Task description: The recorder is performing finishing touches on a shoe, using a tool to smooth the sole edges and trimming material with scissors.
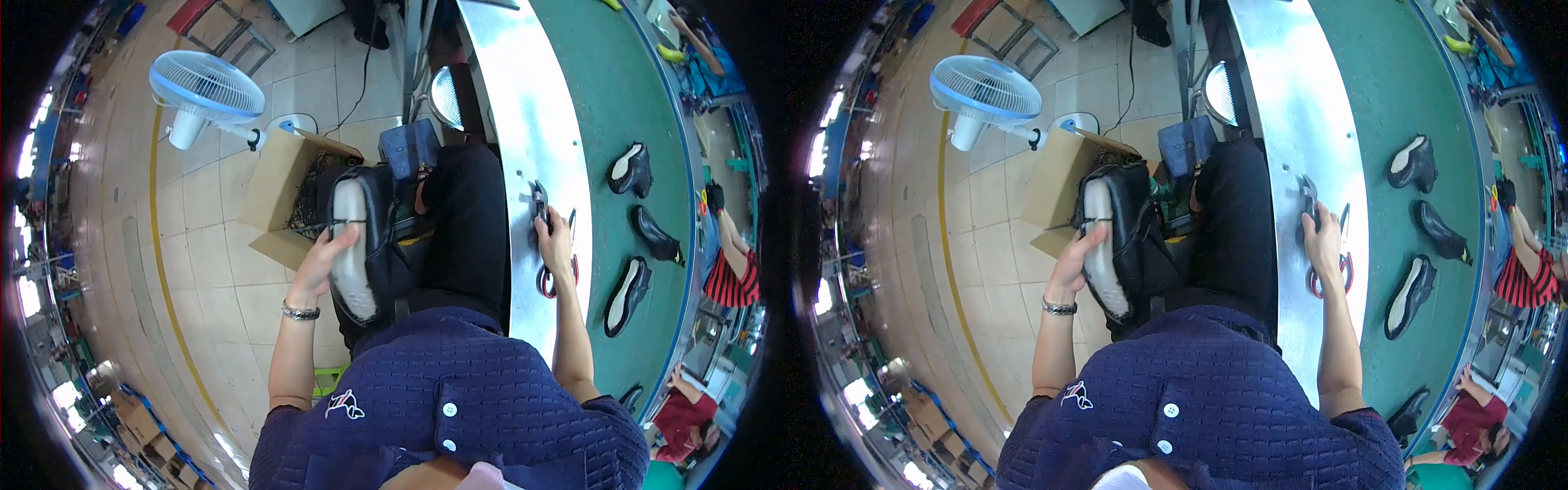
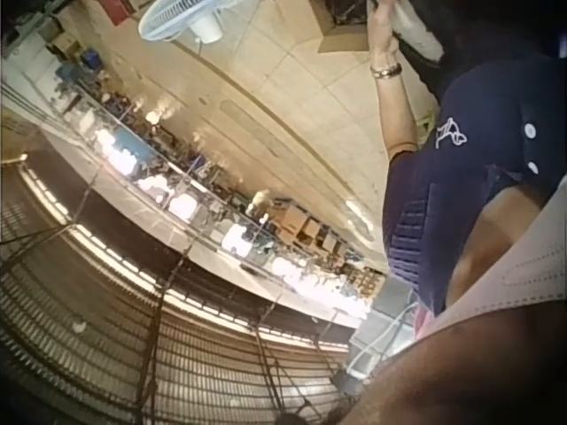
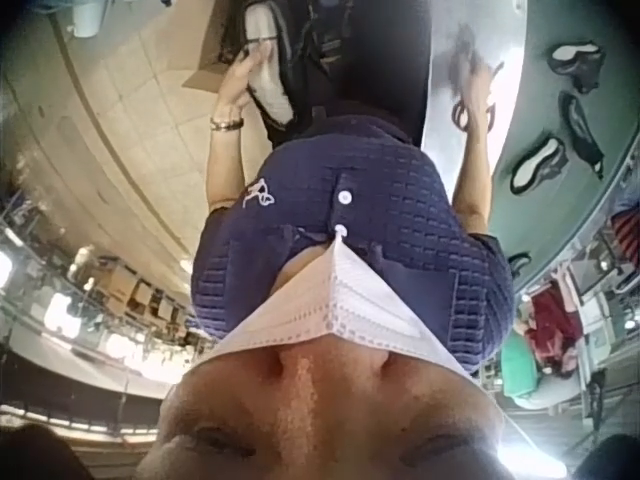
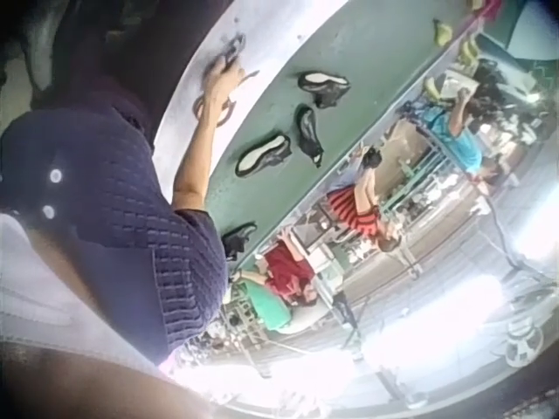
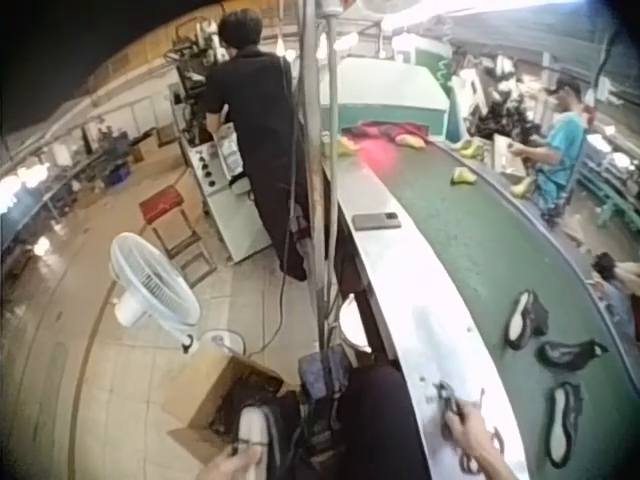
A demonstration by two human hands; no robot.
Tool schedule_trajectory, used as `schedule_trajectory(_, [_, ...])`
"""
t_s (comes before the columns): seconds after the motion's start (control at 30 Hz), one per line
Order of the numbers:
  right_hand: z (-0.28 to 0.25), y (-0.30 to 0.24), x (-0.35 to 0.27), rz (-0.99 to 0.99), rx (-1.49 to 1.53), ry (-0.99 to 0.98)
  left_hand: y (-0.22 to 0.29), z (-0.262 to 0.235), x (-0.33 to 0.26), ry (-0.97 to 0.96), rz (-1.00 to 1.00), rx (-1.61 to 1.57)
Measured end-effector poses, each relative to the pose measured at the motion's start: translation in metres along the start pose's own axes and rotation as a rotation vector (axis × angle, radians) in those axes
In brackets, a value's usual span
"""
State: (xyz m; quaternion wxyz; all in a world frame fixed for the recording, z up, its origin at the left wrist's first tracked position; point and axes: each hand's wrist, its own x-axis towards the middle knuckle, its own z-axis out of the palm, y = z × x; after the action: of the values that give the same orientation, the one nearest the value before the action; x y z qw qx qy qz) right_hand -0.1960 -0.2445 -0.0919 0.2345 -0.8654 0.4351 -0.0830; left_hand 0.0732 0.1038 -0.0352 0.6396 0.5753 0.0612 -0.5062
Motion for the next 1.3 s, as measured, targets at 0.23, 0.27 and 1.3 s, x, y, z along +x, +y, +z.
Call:
schedule_trajectory(0.23, [-0.045,-0.121,0.001,0.579,1.286,-0.566,0.022,0.047,0.017,-0.081,0.049,0.098])
schedule_trajectory(0.27, [-0.052,-0.134,0.003,0.514,1.248,-0.693,0.013,0.046,0.023,-0.09,0.07,0.079])
schedule_trajectory(1.3, [-0.031,-0.288,0.038,0.344,0.632,-1.168,0.03,0.054,0.072,0.285,0.631,0.209])
